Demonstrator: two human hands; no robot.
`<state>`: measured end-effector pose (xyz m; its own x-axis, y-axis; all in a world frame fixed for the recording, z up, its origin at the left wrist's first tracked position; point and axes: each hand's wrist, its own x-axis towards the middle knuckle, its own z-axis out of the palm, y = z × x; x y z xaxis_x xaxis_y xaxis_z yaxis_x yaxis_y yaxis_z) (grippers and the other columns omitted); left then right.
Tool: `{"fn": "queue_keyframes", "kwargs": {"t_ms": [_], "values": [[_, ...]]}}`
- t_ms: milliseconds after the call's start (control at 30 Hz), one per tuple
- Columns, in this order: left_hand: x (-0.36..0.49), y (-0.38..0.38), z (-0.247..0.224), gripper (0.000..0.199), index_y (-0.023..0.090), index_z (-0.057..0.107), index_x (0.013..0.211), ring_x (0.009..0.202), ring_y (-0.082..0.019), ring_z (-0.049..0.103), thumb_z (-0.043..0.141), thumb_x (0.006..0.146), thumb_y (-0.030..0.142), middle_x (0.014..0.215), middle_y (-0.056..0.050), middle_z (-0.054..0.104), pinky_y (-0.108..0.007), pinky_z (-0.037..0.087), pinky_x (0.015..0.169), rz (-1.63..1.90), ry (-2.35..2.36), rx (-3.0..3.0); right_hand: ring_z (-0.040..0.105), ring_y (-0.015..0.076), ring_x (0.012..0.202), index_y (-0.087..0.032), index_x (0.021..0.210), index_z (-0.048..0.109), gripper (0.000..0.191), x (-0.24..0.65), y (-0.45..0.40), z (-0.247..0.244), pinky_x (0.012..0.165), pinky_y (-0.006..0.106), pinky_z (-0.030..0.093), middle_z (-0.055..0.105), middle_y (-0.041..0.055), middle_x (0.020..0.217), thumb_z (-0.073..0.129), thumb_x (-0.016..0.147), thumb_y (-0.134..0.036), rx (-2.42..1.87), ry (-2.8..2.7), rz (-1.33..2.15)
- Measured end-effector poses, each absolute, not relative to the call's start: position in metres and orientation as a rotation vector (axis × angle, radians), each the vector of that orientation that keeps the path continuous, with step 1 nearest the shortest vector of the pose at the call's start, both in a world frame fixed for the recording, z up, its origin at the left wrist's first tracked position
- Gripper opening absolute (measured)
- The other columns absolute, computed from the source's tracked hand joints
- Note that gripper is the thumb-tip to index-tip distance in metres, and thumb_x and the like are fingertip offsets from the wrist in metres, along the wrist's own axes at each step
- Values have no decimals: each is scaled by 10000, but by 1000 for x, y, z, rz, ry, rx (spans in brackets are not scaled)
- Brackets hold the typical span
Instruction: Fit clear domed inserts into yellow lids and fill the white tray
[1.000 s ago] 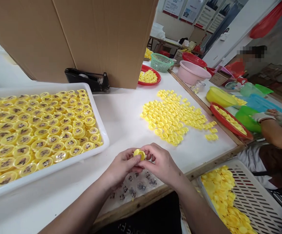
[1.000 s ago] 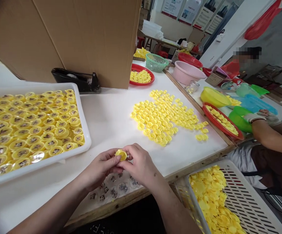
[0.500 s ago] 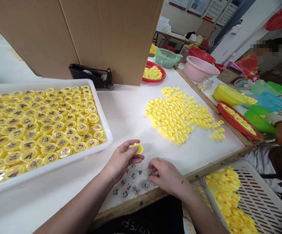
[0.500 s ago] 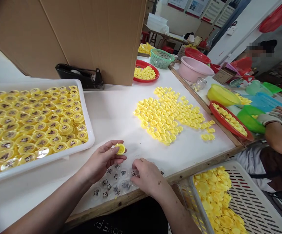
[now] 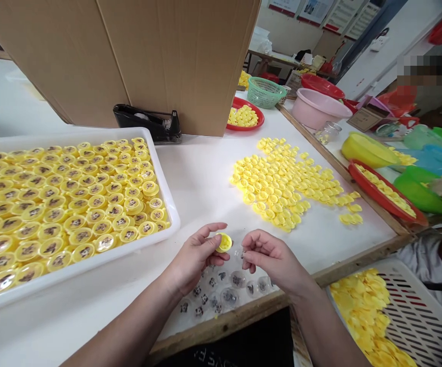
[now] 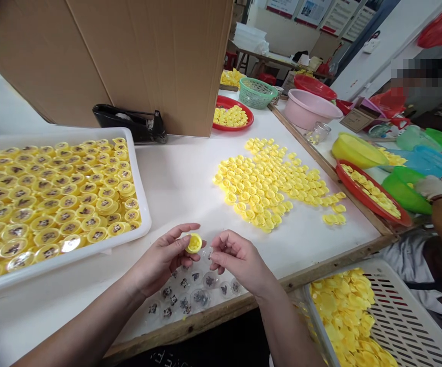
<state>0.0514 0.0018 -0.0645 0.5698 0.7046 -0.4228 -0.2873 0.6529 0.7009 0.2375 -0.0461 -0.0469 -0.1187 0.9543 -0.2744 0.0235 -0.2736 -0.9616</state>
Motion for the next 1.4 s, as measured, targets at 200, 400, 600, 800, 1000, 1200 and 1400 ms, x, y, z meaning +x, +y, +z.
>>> {"fn": "queue_keyframes", "kwargs": {"t_ms": [200, 400, 600, 800, 1000, 1200, 1400], "values": [[53, -2, -64, 372, 105, 587, 1148, 716, -135, 619, 566, 855, 332, 858, -109, 670, -224, 470, 636, 606, 562, 572, 570, 99, 604, -211, 975, 616, 146, 225, -39, -51, 578, 238, 470, 592, -26, 705, 616, 833, -245, -1282, -1080, 1400], [52, -2, -65, 317, 106, 615, 1125, 764, -148, 643, 584, 848, 257, 846, -104, 681, -214, 475, 666, 617, 550, 550, 592, 127, 732, -246, 1047, 637, 222, 218, -38, -39, 631, 263, 496, 590, 28, 917, 526, 868, -178, -1379, -1437, 1146], [53, -4, -69, 253, 147, 655, 1023, 667, -112, 636, 635, 814, 288, 864, -52, 663, -199, 479, 610, 623, 581, 580, 562, 150, 870, -267, 1134, 610, 364, 219, -40, -20, 738, 287, 476, 526, 44, 988, 441, 872, -80, -1407, -1927, 712], [53, -5, -66, 243, 127, 657, 964, 634, -109, 633, 648, 801, 307, 830, -51, 655, -189, 473, 574, 585, 590, 611, 563, 146, 874, -312, 1338, 423, 581, 226, -43, 1, 775, 289, 486, 524, 32, 991, 416, 840, -12, -1439, -2243, 822], [52, -6, -64, 281, 125, 655, 986, 599, -96, 627, 667, 784, 320, 811, -50, 655, -170, 464, 546, 536, 590, 613, 566, 143, 765, -310, 1236, 529, 458, 231, -35, 9, 688, 272, 501, 493, 10, 878, 472, 854, -64, -1436, -2462, 768], [53, -6, -66, 262, 133, 638, 1016, 663, -102, 637, 635, 817, 304, 832, -60, 665, -184, 502, 612, 591, 557, 564, 562, 130, 820, -248, 1220, 504, 483, 228, -35, -4, 754, 268, 490, 541, 31, 1015, 540, 788, -37, -1359, -2146, 711], [54, -7, -64, 358, 161, 608, 1085, 781, -132, 649, 708, 755, 259, 953, -60, 662, -232, 528, 706, 647, 590, 500, 595, 118, 710, -208, 1022, 579, 194, 222, -46, -16, 620, 222, 502, 601, 10, 846, 572, 832, -168, -1461, -1922, 761]]}}
